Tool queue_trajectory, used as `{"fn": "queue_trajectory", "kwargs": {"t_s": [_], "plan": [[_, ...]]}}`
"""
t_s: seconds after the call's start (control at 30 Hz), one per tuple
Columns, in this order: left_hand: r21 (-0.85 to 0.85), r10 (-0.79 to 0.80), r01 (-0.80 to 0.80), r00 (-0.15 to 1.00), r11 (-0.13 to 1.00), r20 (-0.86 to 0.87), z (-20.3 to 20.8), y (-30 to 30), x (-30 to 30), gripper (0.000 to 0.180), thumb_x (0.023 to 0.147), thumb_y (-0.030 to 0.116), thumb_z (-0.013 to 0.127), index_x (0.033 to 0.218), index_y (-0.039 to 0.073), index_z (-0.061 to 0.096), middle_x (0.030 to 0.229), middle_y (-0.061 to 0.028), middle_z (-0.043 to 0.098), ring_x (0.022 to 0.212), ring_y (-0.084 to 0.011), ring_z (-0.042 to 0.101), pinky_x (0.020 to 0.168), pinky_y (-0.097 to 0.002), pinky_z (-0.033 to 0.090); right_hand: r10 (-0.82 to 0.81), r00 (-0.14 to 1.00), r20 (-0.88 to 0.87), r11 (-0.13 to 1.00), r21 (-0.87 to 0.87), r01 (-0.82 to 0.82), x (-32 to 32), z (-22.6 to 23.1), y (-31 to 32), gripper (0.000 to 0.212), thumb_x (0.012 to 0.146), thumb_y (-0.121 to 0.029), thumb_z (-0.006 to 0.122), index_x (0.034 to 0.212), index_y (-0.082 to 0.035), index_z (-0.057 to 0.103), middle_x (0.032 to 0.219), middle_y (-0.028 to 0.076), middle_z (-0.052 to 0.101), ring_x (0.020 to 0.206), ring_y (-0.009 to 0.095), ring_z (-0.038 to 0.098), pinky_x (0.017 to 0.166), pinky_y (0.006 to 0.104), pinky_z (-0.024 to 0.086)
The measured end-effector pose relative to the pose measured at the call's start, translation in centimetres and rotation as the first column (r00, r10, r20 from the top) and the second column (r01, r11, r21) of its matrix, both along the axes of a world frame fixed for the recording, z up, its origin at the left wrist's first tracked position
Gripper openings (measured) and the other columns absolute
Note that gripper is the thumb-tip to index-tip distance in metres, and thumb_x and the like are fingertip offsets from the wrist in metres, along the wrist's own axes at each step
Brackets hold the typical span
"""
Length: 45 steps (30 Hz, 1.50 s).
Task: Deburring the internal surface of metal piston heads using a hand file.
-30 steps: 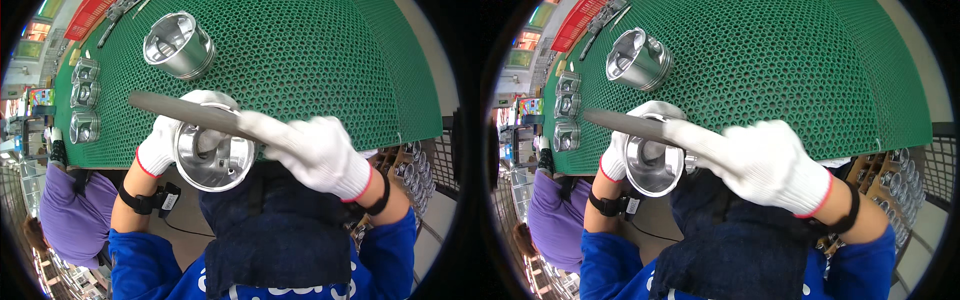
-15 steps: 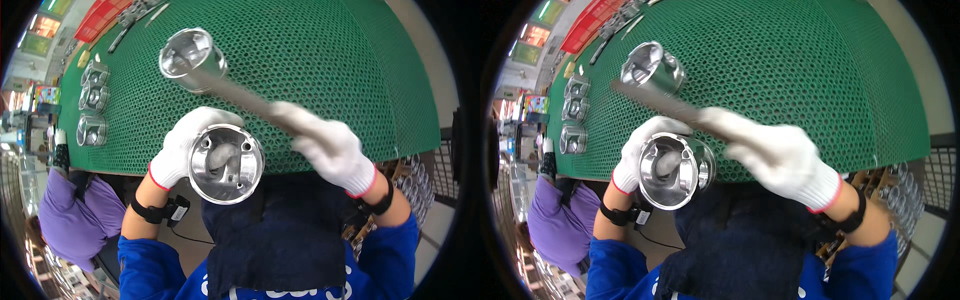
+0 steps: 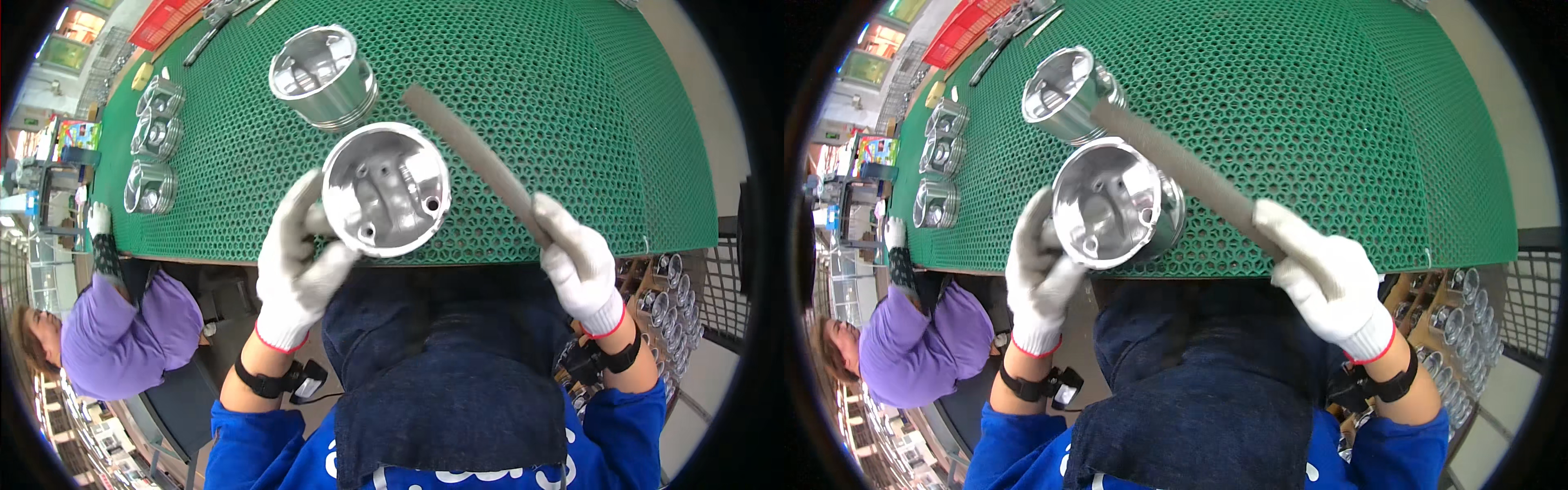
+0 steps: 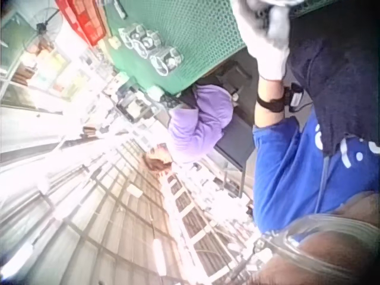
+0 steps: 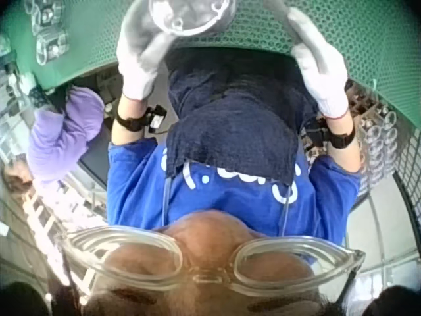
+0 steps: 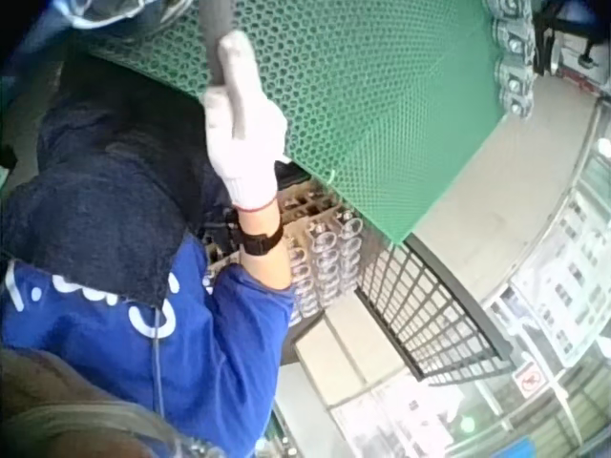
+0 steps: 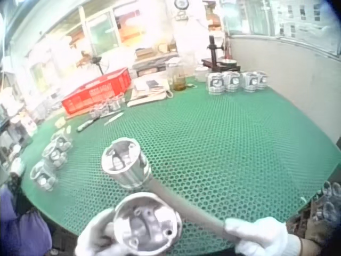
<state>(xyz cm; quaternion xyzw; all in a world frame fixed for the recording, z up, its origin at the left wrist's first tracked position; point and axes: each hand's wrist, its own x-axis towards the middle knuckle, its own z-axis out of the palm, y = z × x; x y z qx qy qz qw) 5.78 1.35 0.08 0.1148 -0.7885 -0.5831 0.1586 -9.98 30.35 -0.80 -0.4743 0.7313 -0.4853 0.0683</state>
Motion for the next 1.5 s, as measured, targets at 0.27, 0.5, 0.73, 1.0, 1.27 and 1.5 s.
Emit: {"fn": "queue_trajectory", "kwargs": {"t_s": [0.27, 0.5, 0.73, 1.0, 1.27, 1.5], "plan": [[-0.186, -0.065, 0.074, 0.996, 0.98, 0.055, -0.3, -2.5, -4.2, 0.062, 0.084, 0.012, 0.074, 0.138, 0.002, 0.046, 0.123, -0.0132, 0.062, 0.109, -0.0216, 0.062, 0.094, -0.0348, 0.05, 0.053, 0.998, 0.021, 0.987, 0.15, -0.055, 1.9, 1.7, 4.1, 0.047, 0.085, -0.015, 0.062, 0.129, 0.0, 0.058, 0.088, 0.012, 0.073, 0.059, 0.021, 0.066, 0.063, 0.0304, 0.052], [0.046, -0.354, 0.351, 0.917, 0.935, 0.184, -0.5, -3.2, -7.1, 0.043, 0.085, 0.019, 0.069, 0.123, 0.001, 0.058, 0.117, -0.011, 0.065, 0.103, -0.0201, 0.064, 0.089, -0.0349, 0.053, 0.097, 0.974, -0.206, 0.976, 0.21, -0.053, 0.9, 2.4, -5.2, 0.053, 0.083, -0.021, 0.066, 0.135, -0.02, 0.056, 0.065, 0.007, 0.06, 0.048, 0.025, 0.057, 0.048, 0.0352, 0.046], [0.138, -0.497, 0.479, 0.853, 0.867, 0.16, 1.0, -2.0, -7.9, 0.045, 0.082, 0.026, 0.075, 0.118, 0.001, 0.063, 0.115, -0.0105, 0.066, 0.101, -0.0179, 0.065, 0.091, -0.0319, 0.053, 0.181, 0.93, -0.32, 0.925, 0.375, -0.051, 1.4, 2.3, 0.8, 0.059, 0.074, -0.025, 0.073, 0.132, -0.026, 0.06, 0.059, 0.0, 0.056, 0.045, 0.018, 0.055, 0.043, 0.0303, 0.044], [0.124, -0.536, 0.523, 0.836, 0.843, 0.115, 0.2, -3.5, -7.9, 0.052, 0.082, 0.039, 0.074, 0.117, 0.003, 0.062, 0.113, -0.0116, 0.066, 0.099, -0.0226, 0.067, 0.087, -0.0347, 0.054, 0.197, 0.963, -0.185, 0.922, 0.368, -0.118, -0.1, 2.6, -1.3, 0.051, 0.081, -0.027, 0.07, 0.131, -0.023, 0.06, 0.057, 0.003, 0.052, 0.045, 0.021, 0.055, 0.042, 0.0329, 0.043], [-0.173, -0.424, 0.486, 0.855, 0.857, 0.299, 1.8, -2.3, -7.8, 0.05, 0.081, 0.032, 0.077, 0.118, 0.003, 0.062, 0.11, -0.0117, 0.067, 0.098, -0.0206, 0.067, 0.087, -0.0339, 0.054, 0.057, 0.995, -0.087, 0.997, 0.061, -0.051, -2.3, 2.2, -8.0, 0.046, 0.092, -0.02, 0.062, 0.137, -0.023, 0.053, 0.077, 0.009, 0.068, 0.061, 0.027, 0.066, 0.056, 0.0347, 0.055], [-0.655, -0.347, 0.192, 0.931, 0.731, -0.113, 1.7, -3.3, -6.1, 0.058, 0.081, 0.017, 0.073, 0.132, -0.002, 0.052, 0.111, -0.0155, 0.066, 0.103, -0.0302, 0.065, 0.09, -0.038, 0.052, -0.051, 0.915, 0.401, 0.998, -0.019, 0.064, -2.3, 1.4, -1.7, 0.053, 0.102, -0.028, 0.049, 0.143, 0.003, 0.041, 0.139, 0.013, 0.055, 0.084, 0.014, 0.064, 0.076, 0.0257, 0.052]]}}
